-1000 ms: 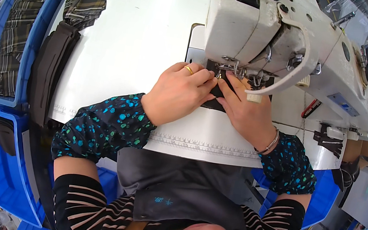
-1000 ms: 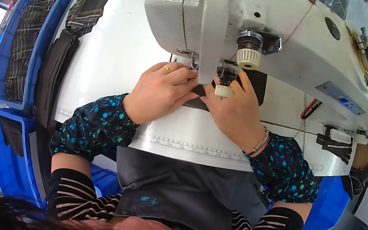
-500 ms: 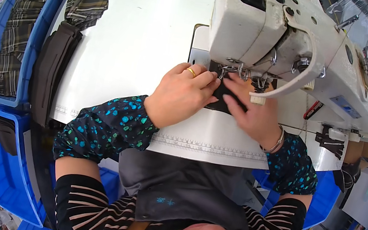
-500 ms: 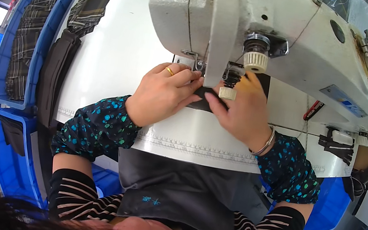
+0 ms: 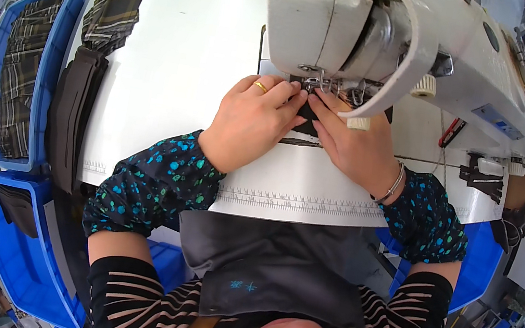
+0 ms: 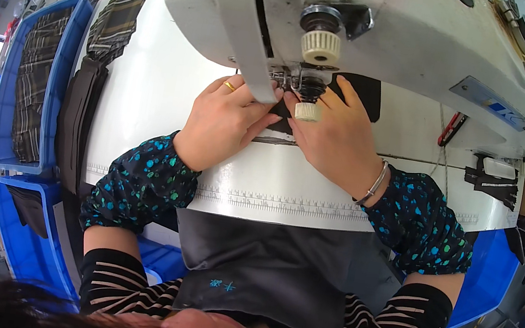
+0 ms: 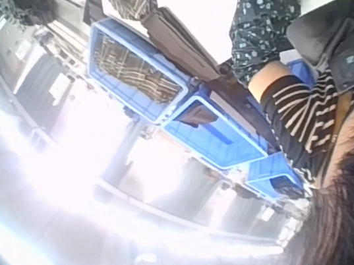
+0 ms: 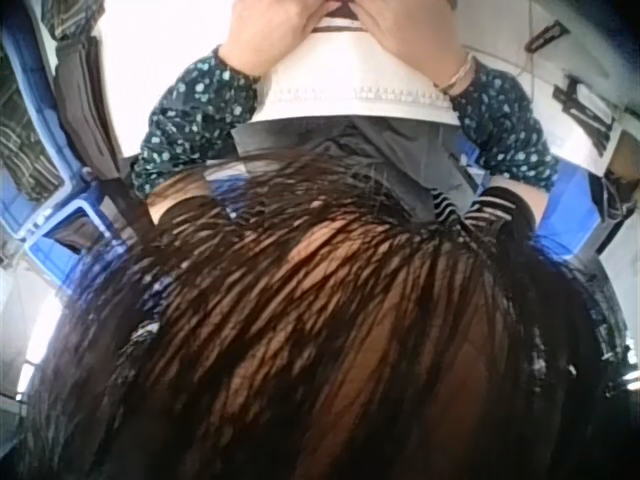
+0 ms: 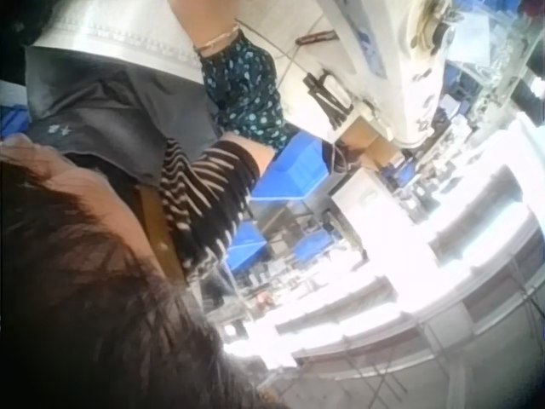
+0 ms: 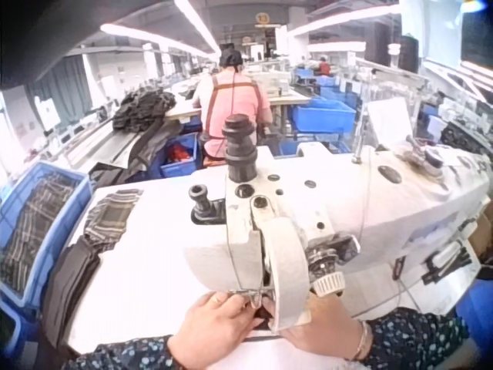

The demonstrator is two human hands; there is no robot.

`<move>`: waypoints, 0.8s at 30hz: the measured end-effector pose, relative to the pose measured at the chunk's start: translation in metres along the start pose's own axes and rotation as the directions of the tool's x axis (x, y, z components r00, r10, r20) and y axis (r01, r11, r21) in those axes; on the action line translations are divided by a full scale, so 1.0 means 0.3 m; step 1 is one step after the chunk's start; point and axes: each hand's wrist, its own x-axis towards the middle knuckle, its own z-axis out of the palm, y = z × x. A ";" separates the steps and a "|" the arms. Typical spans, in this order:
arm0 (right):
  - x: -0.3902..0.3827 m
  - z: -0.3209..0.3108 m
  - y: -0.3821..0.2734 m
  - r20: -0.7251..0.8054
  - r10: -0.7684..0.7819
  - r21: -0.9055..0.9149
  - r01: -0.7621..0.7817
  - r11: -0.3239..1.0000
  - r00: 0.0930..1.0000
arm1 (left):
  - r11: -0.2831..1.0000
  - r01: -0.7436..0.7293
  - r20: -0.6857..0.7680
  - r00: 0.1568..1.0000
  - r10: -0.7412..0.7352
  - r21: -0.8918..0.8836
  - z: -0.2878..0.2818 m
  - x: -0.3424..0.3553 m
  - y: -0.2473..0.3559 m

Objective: The person uses an industrial sewing machine to attach a zipper to a piece of dark fabric. They align the zipper with the fabric edge, guide it under the presser foot, and sew along the zipper teeth. The person repeats this process for multiple fabric pieces, trimming threads and adjusting the material as needed.

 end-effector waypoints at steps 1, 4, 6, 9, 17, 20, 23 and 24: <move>0.001 0.003 0.002 0.003 0.006 -0.008 -0.006 1.000 1.000 | 1.000 -0.005 -0.009 1.000 0.005 -0.007 0.002 0.002 -0.005; 0.002 0.016 0.009 -0.006 0.024 -0.009 -0.024 1.000 1.000 | 1.000 -0.009 -0.011 1.000 0.009 0.004 0.002 0.004 -0.011; -0.003 0.017 0.011 -0.012 0.029 -0.005 -0.029 1.000 1.000 | 1.000 -0.003 -0.011 1.000 0.003 0.000 0.004 0.005 -0.004; -0.005 0.006 0.011 -0.010 0.028 -0.002 -0.028 1.000 1.000 | 1.000 -0.004 -0.022 1.000 0.004 0.006 -0.002 0.011 0.006; -0.018 0.015 0.027 0.024 0.027 0.023 -0.027 0.999 0.999 | 0.999 -0.003 0.003 1.000 0.003 0.044 -0.013 0.023 0.017; -0.039 0.009 0.040 0.039 0.014 0.021 -0.015 1.000 0.999 | 0.999 0.010 0.025 1.000 -0.011 0.041 -0.008 0.029 0.040; -0.035 0.011 0.042 0.025 0.007 0.015 -0.007 1.000 1.000 | 0.999 0.002 0.021 1.000 -0.003 0.040 -0.009 0.033 0.034; -0.033 0.012 0.042 0.013 0.007 0.012 -0.007 1.000 1.000 | 0.999 0.002 0.022 1.000 -0.003 0.040 -0.008 0.032 0.033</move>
